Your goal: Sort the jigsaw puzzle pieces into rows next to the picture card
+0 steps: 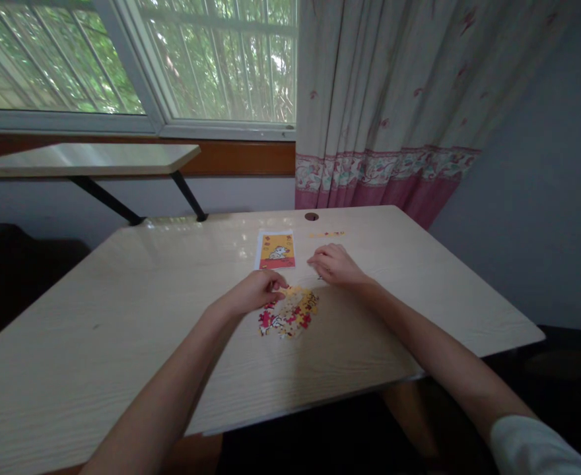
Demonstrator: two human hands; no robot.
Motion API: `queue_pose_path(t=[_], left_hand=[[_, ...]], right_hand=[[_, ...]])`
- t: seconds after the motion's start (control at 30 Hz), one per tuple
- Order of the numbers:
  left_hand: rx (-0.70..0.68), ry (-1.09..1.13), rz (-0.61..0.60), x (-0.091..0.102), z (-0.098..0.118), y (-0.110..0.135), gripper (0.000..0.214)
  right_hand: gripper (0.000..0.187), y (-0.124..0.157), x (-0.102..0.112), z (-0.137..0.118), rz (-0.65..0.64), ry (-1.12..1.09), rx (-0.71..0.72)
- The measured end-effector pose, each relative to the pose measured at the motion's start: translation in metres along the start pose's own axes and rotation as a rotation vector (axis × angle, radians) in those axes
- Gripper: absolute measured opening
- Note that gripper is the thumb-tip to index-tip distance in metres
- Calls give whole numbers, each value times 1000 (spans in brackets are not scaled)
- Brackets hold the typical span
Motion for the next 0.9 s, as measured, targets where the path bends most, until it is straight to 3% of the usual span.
queue_pose_path(t=[0.17,0.33,0.43,0.63,0.73,0.9], left_hand=[[28,-36,-5,1,-2,0,14],[-8,58,7,0,-3,0,11],[-38,259,57,0,-1,-1,15],[-65,796,302,3,0,-6,31],[-70,934,294,-2,0,-8,39],[-83,976,254,-6,-1,-9,35]], right_hand=[[16,-4,-11,-30,-62,-44,122],[15,-3,-12,-40,-83,-57,188],[15,-2,-10,-40,-53,-96,185],[28,-2,-4,-41,94,-186,189],[27,-2,-6,-43,115,-195,185],[16,-3,-6,-44,161,-200,170]])
Point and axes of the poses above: each hand's wrist, its own y-axis away from the middle knuckle, its own x-axis out of the back of the hand, z = x × y, the point moved 5 cm from there along -y, towards the middle knuckle, and after that the axes turned 8 degrees about -z, right-handed, at the moved point
